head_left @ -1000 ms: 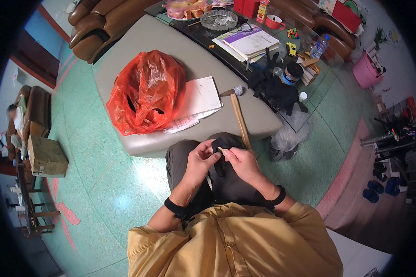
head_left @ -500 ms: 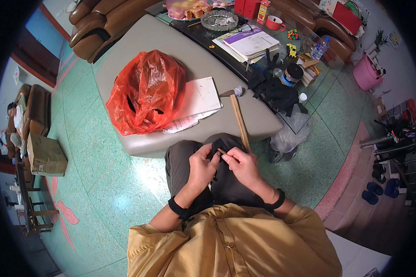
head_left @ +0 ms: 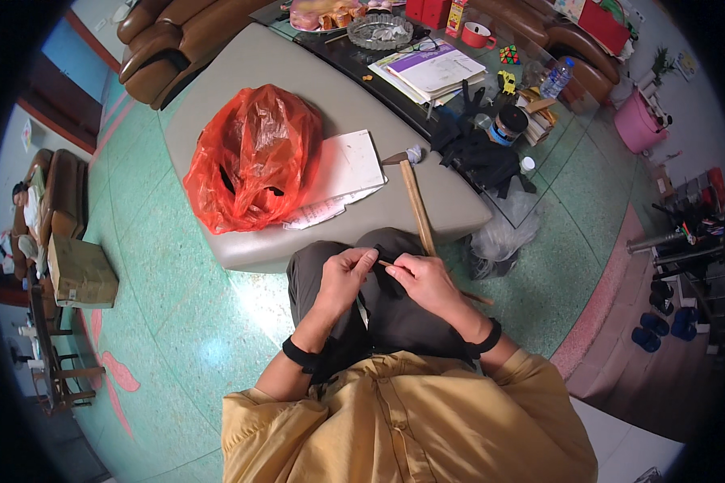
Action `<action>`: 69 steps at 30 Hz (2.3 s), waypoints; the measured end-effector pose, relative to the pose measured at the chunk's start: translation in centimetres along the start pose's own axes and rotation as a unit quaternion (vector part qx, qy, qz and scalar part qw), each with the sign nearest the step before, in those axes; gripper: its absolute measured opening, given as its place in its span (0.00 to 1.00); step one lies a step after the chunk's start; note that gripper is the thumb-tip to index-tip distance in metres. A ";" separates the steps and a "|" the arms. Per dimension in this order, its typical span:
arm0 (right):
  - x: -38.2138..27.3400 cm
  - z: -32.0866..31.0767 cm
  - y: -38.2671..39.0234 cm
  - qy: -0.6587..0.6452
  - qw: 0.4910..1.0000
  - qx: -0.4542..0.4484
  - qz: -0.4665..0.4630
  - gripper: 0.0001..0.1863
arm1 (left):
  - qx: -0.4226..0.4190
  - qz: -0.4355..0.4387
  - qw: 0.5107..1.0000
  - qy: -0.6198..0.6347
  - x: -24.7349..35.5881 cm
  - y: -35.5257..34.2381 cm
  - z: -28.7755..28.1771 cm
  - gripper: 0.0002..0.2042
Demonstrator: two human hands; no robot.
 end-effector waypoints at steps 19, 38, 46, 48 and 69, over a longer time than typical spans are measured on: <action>-1.3 2.5 1.2 0.048 0.995 0.032 -0.077 0.13 | 0.099 0.046 0.976 0.187 0.0 0.9 0.6 0.06; -0.2 1.7 0.9 0.032 0.998 0.037 0.040 0.16 | 0.094 -0.032 0.962 0.254 -0.5 0.9 -0.2 0.07; -1.5 2.2 1.1 0.034 0.998 0.043 -0.003 0.14 | 0.116 0.020 0.968 0.222 0.1 1.0 0.0 0.06; -2.1 2.3 0.9 0.029 0.999 0.032 -0.026 0.14 | 0.125 0.044 0.968 0.214 0.1 1.0 0.4 0.05; 0.1 2.1 -0.4 -0.065 0.997 0.020 0.032 0.15 | 0.007 0.103 0.992 0.071 -0.8 0.7 1.2 0.06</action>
Point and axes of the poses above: each hand's wrist, its own y-axis away from the middle knuckle, its own z-axis out of the palm, x = y × z, the point moved 5 cm from there along -y, towards the middle knuckle, and after that the axes turned 1 degree about z, right-handed, at the moved point
